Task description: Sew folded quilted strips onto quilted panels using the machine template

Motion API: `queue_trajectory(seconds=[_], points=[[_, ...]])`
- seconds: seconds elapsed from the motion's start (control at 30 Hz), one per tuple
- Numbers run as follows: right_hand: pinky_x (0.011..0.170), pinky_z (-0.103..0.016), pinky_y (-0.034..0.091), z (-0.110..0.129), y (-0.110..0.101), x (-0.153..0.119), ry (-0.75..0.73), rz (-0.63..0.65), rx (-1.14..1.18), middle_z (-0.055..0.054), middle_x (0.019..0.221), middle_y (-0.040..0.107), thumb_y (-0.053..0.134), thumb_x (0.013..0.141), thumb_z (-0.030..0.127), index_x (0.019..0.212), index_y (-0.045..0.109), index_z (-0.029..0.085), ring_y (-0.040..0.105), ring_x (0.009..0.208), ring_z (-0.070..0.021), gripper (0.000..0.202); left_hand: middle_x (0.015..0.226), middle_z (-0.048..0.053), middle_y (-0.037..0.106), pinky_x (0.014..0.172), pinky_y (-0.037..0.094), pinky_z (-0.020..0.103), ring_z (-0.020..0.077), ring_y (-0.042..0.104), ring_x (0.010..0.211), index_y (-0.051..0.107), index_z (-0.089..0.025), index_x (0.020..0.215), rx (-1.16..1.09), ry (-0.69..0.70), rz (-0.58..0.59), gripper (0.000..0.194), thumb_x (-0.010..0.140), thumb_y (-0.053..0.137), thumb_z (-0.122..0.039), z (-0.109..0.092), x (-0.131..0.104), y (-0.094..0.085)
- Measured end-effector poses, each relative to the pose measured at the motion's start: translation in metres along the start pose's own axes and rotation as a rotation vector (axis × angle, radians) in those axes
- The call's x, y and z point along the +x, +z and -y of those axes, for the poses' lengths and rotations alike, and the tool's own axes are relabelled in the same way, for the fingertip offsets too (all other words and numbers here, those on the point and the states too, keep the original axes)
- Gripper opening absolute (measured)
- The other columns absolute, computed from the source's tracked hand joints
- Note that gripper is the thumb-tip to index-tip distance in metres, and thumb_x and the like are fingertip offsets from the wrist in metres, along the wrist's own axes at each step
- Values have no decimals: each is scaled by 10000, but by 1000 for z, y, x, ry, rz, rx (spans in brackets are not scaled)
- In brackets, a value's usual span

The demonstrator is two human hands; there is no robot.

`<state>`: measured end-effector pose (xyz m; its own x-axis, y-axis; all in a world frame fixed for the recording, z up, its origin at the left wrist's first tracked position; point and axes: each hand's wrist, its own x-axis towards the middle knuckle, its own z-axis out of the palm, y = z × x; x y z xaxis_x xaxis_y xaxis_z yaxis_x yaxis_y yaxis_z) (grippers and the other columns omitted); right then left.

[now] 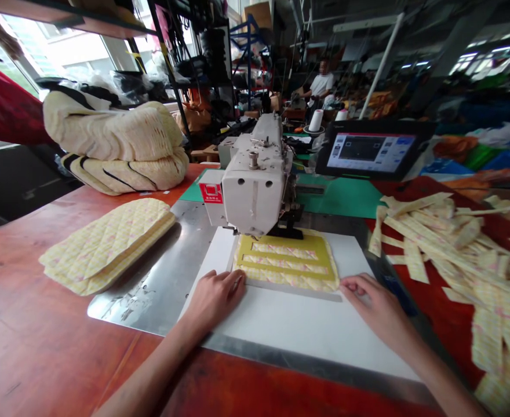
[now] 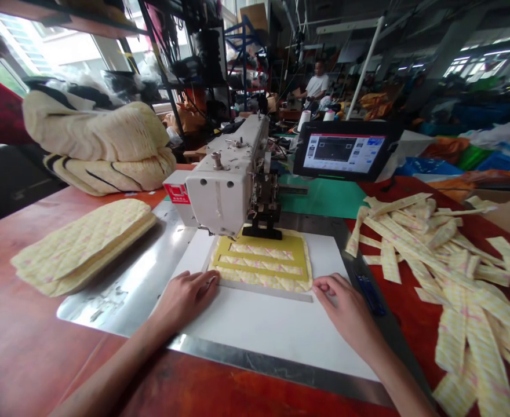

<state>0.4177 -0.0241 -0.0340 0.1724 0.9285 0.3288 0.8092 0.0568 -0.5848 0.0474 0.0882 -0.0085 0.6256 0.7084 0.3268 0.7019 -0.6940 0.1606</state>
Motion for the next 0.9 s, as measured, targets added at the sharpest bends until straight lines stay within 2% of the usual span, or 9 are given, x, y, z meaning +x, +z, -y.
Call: queue_trajectory(seconds=[0.23, 0.3, 0.4, 0.5, 0.6, 0.67, 0.77, 0.83, 0.9], points=[[752, -319, 524, 13, -10, -1, 25, 58, 12, -47, 892, 679, 540, 973, 372, 901, 659, 238, 651, 805, -207, 193, 826, 15, 788, 633, 486, 316, 190, 685, 597, 698, -239, 1115, 15, 72, -60, 283, 1059, 435, -331, 4, -4, 1], [742, -311, 529, 13, -23, 0, 53, 75, -9, -50, 914, 685, 524, 979, 350, 920, 656, 229, 660, 798, -199, 188, 814, 20, 780, 609, 486, 302, 186, 683, 600, 699, -234, 1118, 5, 100, -107, 277, 1049, 456, -348, 9, -5, 4], [769, -338, 527, 0, -52, 3, 101, -49, -174, -74, 934, 687, 518, 966, 332, 940, 657, 211, 666, 814, -218, 186, 759, 34, 745, 619, 508, 311, 201, 683, 650, 721, -229, 1071, -28, 137, -198, 242, 1018, 516, -345, 14, -3, 7], [809, -392, 506, -28, -83, 7, 193, -204, -387, -105, 873, 693, 552, 920, 334, 847, 648, 202, 666, 838, -269, 179, 744, 31, 725, 839, 560, 410, 230, 713, 801, 715, -232, 882, -110, 204, -356, 140, 958, 603, -265, 8, -1, 4], [729, -381, 481, -57, -101, 18, 396, -308, -401, -121, 762, 700, 595, 878, 348, 757, 612, 202, 666, 754, -279, 190, 701, -8, 690, 1082, 502, 489, 210, 734, 799, 642, -228, 770, -281, 264, -388, 175, 934, 610, -175, -8, -3, -3], [667, -355, 462, -72, -103, 29, 470, -333, -345, -117, 697, 701, 633, 840, 341, 711, 596, 202, 661, 685, -262, 193, 716, -5, 695, 1006, 568, 398, 208, 750, 786, 649, -236, 814, -377, 277, -360, 148, 939, 603, -173, -19, -6, -8], [597, -323, 455, -80, -99, 42, 483, -312, -240, -99, 639, 705, 670, 788, 317, 648, 594, 200, 653, 604, -232, 198, 824, 27, 743, 688, 596, 258, 199, 746, 731, 690, -253, 941, -483, 288, -272, 96, 950, 608, -204, -32, -14, -13], [567, -307, 471, -73, -96, 41, 490, -309, -158, -96, 657, 725, 669, 793, 340, 704, 636, 183, 665, 592, -223, 184, 766, 16, 722, 582, 544, 234, 169, 695, 618, 705, -268, 971, -553, 270, -195, 110, 951, 613, -211, -38, -20, -14], [545, -291, 488, -52, -95, 29, 490, -326, -24, -104, 745, 757, 663, 820, 407, 852, 678, 163, 684, 618, -216, 247, 638, -18, 635, 539, 500, 227, 145, 616, 528, 705, -290, 1066, -646, 155, -137, 149, 962, 610, -243, -46, -27, -13]])
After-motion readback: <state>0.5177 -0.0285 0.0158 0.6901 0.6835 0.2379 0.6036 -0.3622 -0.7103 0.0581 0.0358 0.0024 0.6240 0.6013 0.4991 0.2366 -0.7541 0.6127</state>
